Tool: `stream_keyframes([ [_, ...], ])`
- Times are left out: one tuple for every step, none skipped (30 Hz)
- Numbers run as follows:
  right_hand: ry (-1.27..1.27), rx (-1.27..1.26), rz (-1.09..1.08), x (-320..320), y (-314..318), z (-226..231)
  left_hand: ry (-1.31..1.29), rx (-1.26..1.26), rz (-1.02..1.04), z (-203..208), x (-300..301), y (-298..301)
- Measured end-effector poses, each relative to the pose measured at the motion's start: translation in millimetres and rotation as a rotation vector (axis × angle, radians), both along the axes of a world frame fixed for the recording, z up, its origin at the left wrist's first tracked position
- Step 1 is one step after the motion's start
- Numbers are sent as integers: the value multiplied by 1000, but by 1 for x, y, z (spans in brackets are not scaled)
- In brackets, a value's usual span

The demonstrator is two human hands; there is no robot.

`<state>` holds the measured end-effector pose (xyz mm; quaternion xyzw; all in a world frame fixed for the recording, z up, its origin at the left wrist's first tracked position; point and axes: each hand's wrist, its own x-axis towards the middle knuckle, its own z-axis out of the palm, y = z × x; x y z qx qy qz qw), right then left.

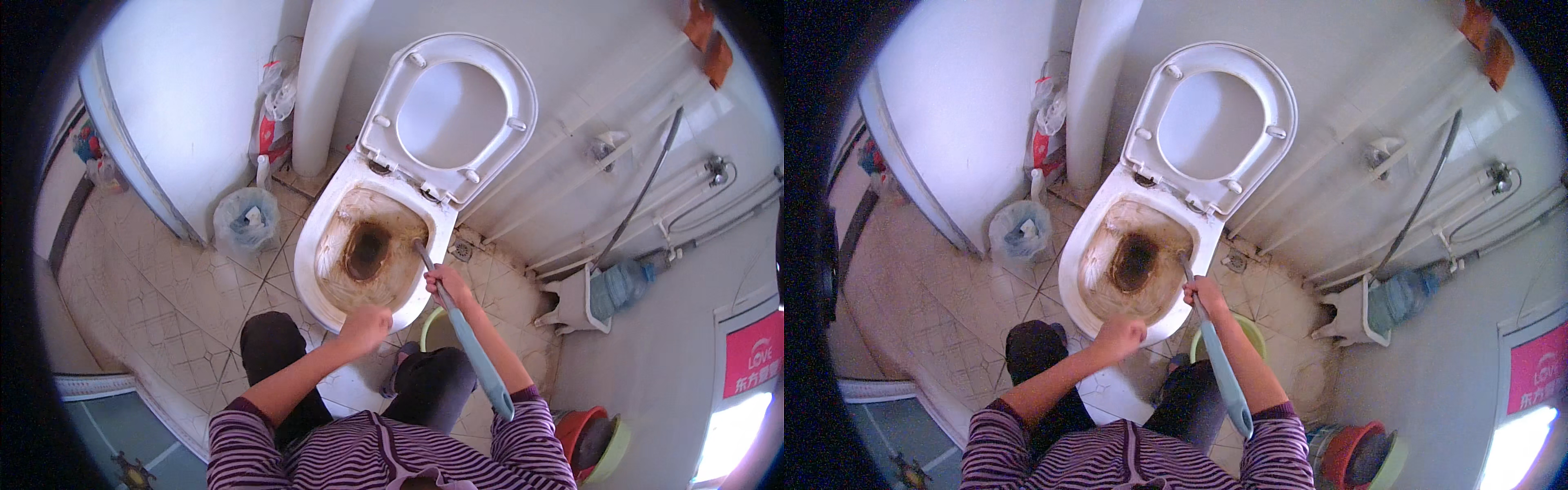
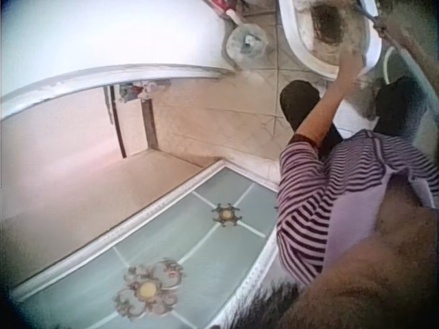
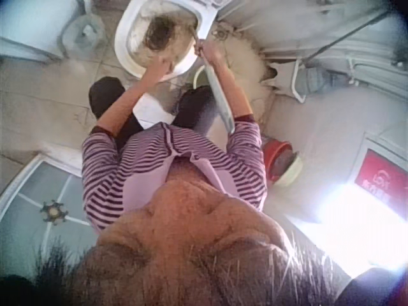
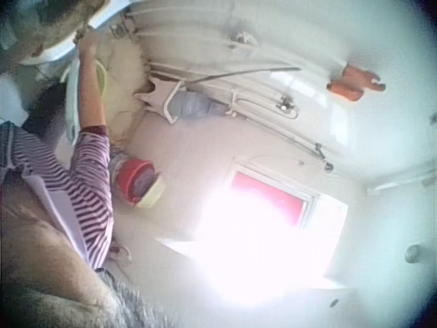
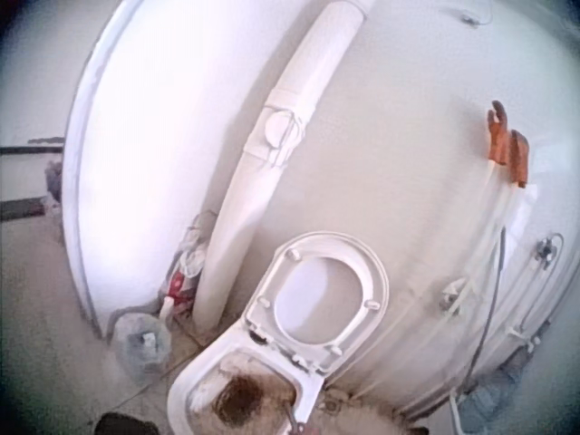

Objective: The person scrubs the inside of a dirty toilet bowl using a long-handled toilet brush. They repeatedly scrub the stained surfaces and dip the brush into a yellow bucket of water to rinse it.

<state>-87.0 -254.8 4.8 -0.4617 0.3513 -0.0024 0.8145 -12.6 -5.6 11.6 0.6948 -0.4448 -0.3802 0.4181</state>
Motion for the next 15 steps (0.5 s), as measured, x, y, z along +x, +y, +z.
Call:
stream_keyframes([
  [116,-347,80,-2,9,2,409,44,181,-13,11,-11],
  [108,-399,25,-3,19,3,669,42,311,-15,11,-27],
  [98,-450,-31,-2,32,2,930,39,439,-13,4,-52],
  [93,-507,-89,-9,36,1,1199,35,558,-12,-7,-77],
  [130,-584,13,-25,14,-14,1196,54,474,-11,-23,-108],
  [116,-657,5,-23,17,-18,1173,79,424,-20,-28,-127],
  [109,-736,-13,-25,19,-19,1255,77,466,-24,-33,-144],
  [95,-815,-35,-29,21,-18,1330,73,505,-29,-37,-157],
  [119,-771,18,-37,11,-25,1389,47,489,-41,-37,-169],
  [174,-805,46,-40,6,-22,1389,53,503,-47,-41,-177],
  [225,-832,76,-40,8,-13,1384,61,525,-50,-43,-182],
  [275,-860,107,-40,10,-4,1380,70,546,-54,-43,-187],
  [238,-806,85,-57,1,1,1384,76,535,-30,-50,-187],
  [325,-880,205,-54,7,12,1338,30,602,-39,-43,-191],
  [409,-953,328,-52,14,25,1289,-16,671,-52,-34,-198],
])
